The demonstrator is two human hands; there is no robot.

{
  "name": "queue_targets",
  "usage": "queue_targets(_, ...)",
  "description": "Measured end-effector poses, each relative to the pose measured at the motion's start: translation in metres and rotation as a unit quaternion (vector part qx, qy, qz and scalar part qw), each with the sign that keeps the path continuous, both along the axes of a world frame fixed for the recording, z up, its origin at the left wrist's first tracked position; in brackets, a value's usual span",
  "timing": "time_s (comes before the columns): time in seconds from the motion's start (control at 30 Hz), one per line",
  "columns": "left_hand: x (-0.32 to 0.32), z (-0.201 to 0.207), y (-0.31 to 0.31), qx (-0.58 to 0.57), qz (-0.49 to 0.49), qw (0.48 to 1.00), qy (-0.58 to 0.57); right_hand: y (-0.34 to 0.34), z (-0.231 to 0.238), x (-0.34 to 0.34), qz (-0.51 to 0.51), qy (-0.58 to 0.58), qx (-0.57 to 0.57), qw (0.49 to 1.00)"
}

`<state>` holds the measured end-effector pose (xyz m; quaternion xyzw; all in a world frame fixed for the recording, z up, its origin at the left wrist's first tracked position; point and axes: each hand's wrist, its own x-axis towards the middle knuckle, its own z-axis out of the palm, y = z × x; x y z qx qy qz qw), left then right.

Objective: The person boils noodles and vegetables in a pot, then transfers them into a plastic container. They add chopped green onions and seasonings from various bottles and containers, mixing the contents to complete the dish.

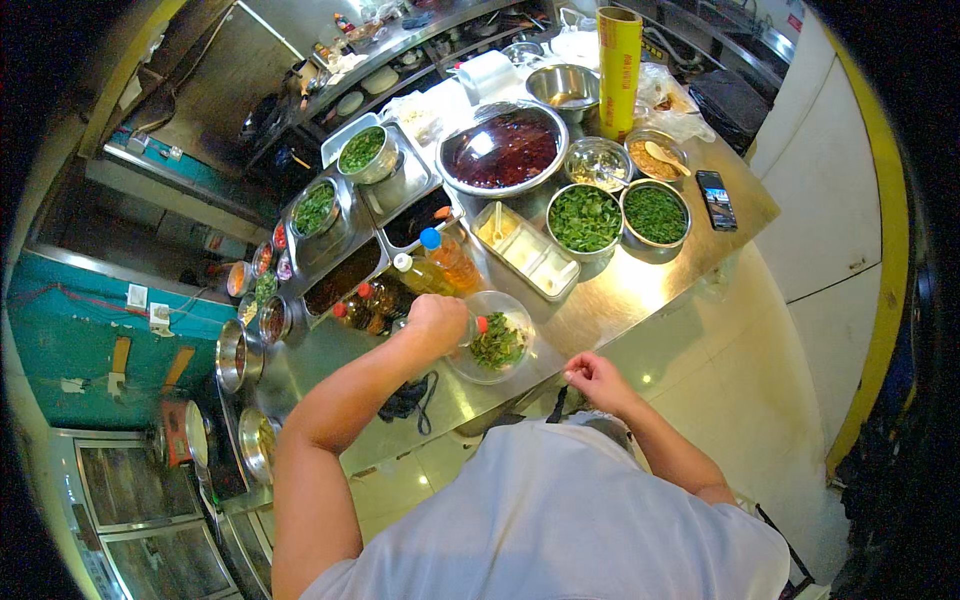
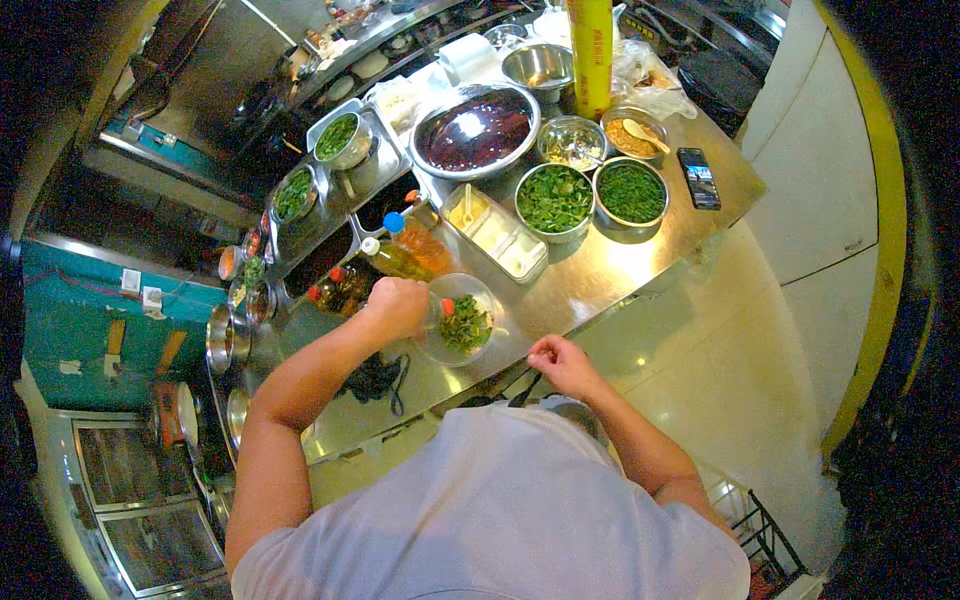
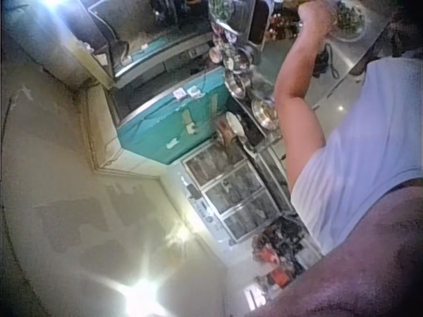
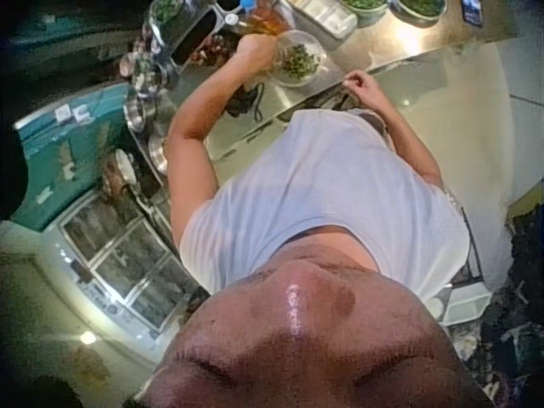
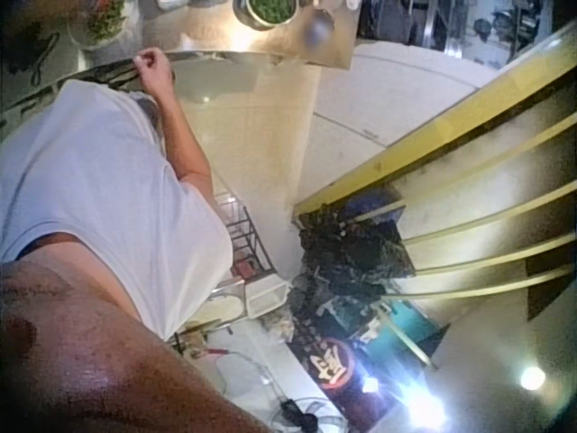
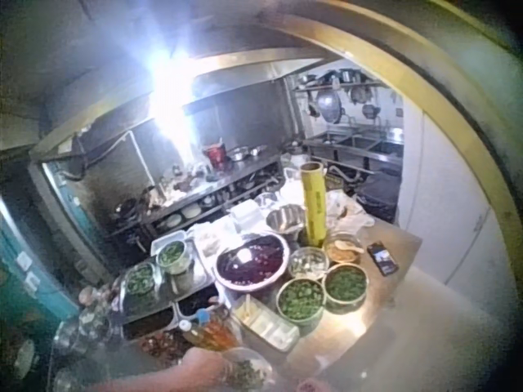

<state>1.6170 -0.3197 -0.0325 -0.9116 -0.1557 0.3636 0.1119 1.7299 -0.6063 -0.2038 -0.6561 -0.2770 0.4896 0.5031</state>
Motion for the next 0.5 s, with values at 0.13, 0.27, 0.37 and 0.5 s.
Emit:
queue_targets(0.13, -0.015, -0.002, 0.002, -0.031, -0.029, 0.999, -0.01, 0.022, 0.061, -0.01, 0.185, -0.015, 0.036, 0.982)
queue_targets(0.27, -0.027, -0.001, 0.008, -0.016, -0.032, 0.997, -0.065, 0.073, 0.081, -0.059, 0.318, -0.097, 0.121, 0.935)
queue_targets(0.37, -0.031, 0.005, 0.01, -0.047, -0.027, 0.996, -0.077, 0.116, 0.068, -0.124, 0.414, -0.108, 0.19, 0.884)
queue_targets(0.5, -0.035, 0.012, 0.006, -0.057, -0.033, 0.993, -0.099, 0.192, 0.03, -0.243, 0.309, -0.427, 0.143, 0.838)
